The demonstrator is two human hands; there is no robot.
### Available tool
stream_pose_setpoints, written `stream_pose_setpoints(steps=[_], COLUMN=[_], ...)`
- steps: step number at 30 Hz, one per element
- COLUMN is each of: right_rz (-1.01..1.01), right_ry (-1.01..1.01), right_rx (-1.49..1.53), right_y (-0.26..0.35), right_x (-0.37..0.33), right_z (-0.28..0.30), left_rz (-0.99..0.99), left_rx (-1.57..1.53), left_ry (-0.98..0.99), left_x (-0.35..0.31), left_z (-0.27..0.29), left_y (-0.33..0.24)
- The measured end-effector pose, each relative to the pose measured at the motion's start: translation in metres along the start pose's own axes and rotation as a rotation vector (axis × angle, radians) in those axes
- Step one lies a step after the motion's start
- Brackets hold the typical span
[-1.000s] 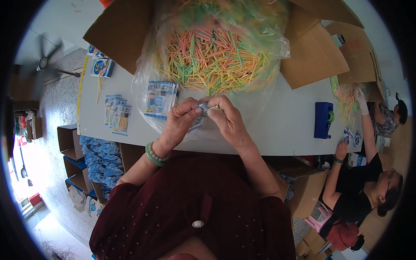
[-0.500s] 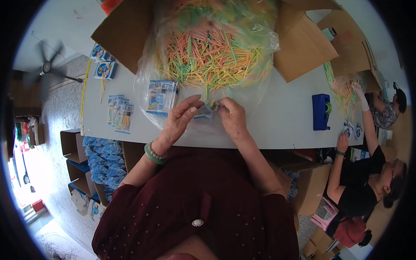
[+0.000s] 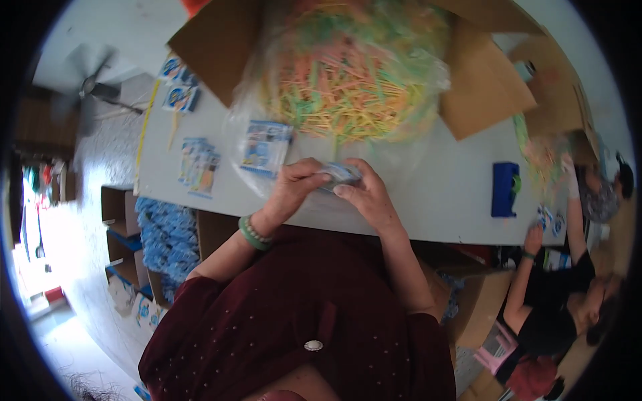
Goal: Packaging small colorful plastic sticks into plastic bags and placing them into boxes for shipment.
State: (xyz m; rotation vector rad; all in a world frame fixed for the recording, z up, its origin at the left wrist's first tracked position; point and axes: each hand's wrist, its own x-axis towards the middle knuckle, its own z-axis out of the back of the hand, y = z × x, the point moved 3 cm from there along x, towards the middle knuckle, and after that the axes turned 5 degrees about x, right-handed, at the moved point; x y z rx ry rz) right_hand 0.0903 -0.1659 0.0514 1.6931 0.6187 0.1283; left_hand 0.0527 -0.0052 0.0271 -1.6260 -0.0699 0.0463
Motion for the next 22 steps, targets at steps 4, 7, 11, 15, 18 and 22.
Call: stream_pose_setpoints(steps=[4, 7, 11, 15, 18, 22], right_rz=[0.045, -0.032, 0.017, 0.136, 0.198, -0.003], right_ry=[-0.009, -0.051, 0.119, 0.308, 0.329, 0.174], right_rx=[-0.244, -0.223, -0.491, -0.416, -0.48, -0.541], right_y=[-0.009, -0.009, -0.003, -0.016, -0.019, -0.018], right_x=[0.006, 0.012, 0.016, 0.017, 0.02, 0.026], right_z=[0.001, -0.005, -0.037, -0.066, -0.055, -0.02], left_rz=[0.007, 0.088, -0.012, 0.011, -0.131, -0.022], left_rx=[-0.066, -0.096, 0.185, 0.323, 0.914, 1.65], left_ry=[-0.022, -0.06, -0.065, -0.415, -0.628, -0.65], left_x=[0.0, -0.005, -0.018, -0.047, -0.049, -0.04], left_z=[-0.012, 0.0, 0.029, 0.083, 0.141, 0.189], left_y=[-0.003, -0.015, -0.033, -0.04, -0.031, 0.003])
